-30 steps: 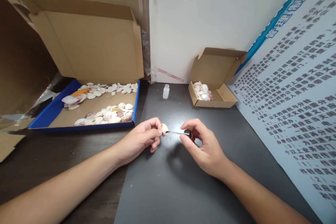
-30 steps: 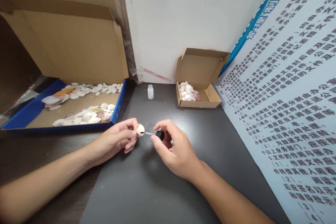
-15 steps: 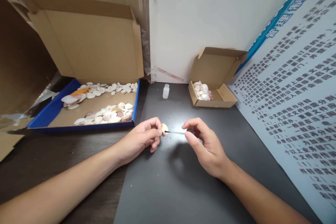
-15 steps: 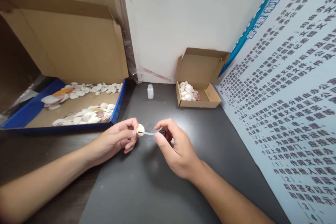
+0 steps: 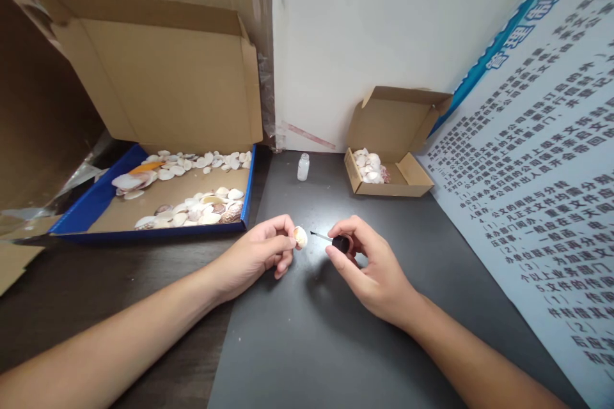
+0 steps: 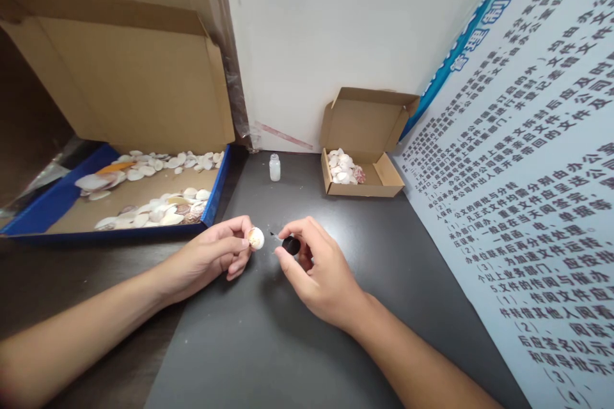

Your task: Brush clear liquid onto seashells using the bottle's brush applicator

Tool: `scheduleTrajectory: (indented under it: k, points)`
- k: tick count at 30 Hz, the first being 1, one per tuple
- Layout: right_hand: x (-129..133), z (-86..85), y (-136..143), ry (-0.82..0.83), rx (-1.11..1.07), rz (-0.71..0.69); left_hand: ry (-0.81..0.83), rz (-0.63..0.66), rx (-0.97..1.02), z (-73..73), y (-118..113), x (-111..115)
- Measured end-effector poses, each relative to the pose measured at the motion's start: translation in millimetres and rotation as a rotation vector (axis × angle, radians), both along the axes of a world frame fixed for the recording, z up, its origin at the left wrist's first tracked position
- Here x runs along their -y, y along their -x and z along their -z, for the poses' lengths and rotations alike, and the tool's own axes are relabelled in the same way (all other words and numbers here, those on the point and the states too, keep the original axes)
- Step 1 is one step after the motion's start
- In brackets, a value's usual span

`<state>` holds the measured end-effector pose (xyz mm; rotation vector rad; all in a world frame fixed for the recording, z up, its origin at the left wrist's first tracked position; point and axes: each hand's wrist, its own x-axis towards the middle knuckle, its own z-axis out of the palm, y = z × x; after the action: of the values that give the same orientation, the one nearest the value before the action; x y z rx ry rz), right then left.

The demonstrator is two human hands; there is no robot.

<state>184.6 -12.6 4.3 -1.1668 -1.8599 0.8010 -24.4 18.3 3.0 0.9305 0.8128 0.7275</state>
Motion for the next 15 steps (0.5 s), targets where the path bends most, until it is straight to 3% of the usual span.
scheduleTrajectory:
  k: [15]
  points:
    - [0.3,-0.3,0.5,0.021,-0.019,0.01,-0.01,0.018,-0.003,0.9,1.0,-0.4]
